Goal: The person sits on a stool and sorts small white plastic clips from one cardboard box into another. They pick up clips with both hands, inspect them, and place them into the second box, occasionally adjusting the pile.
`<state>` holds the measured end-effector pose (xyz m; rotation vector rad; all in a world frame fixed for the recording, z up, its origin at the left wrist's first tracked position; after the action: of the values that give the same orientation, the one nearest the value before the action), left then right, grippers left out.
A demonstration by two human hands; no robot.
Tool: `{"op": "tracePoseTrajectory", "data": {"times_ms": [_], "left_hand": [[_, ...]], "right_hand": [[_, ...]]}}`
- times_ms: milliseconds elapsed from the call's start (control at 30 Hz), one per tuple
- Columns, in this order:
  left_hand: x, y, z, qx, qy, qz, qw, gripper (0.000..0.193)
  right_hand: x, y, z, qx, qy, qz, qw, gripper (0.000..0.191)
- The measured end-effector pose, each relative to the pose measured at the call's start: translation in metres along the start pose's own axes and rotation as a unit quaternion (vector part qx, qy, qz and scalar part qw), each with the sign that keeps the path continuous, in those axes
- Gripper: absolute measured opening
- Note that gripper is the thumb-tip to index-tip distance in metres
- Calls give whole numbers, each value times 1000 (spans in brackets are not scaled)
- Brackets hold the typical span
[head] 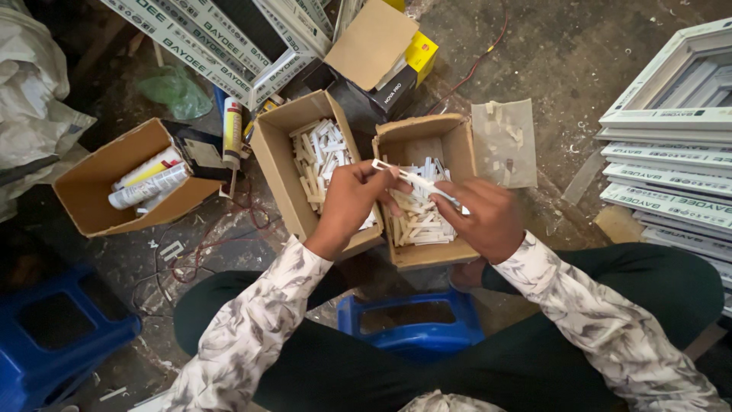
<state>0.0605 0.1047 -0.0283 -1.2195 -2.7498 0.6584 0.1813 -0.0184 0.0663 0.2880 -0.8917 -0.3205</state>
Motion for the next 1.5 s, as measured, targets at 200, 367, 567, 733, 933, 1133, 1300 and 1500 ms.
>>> {"op": "tracePoseTrajectory", "data": {"times_ms": [200,367,567,733,933,1133,1300,1500], "left_hand": [[1,-3,7,8,93,6,996,23],[0,-1,12,22,101,14,995,25],[-15,-4,17,24,34,58,997,29],[-29,-9,19,36,-6,106,994,38],[-40,-18,13,33,6,157,987,44],[-45,-24,17,58,-2,167,984,49],[-44,-23,13,38,7,146,988,48],[-16,-16,-16,16,-44,104,993,50]], "right_hand": [[-7,4,9,48,-39,38,997,18],[-7,3,8,32,-26,28,999,16],[-11,3,6,19,-8,41,999,16],[3,4,7,-10,23,-11,1000,17],[2,10,9,-5,54,-15,998,21],[-2,5,4,-7,102,-11,995,20],[-4,1,9,4,94,-12,996,23],[-22,-1,-40,-177,352,83,915,30]]}}
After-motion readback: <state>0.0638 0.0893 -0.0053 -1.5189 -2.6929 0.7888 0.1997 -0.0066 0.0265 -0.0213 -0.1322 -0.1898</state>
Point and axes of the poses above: each hand's wrist, its own y-axis towards the middle knuckle, its own x-axis out of the back of the hand, z = x × y, the point moved 10 cm from there along y, towards the middle knuckle, and after that the axes turned 5 degrees about y, right-handed, at the moved point
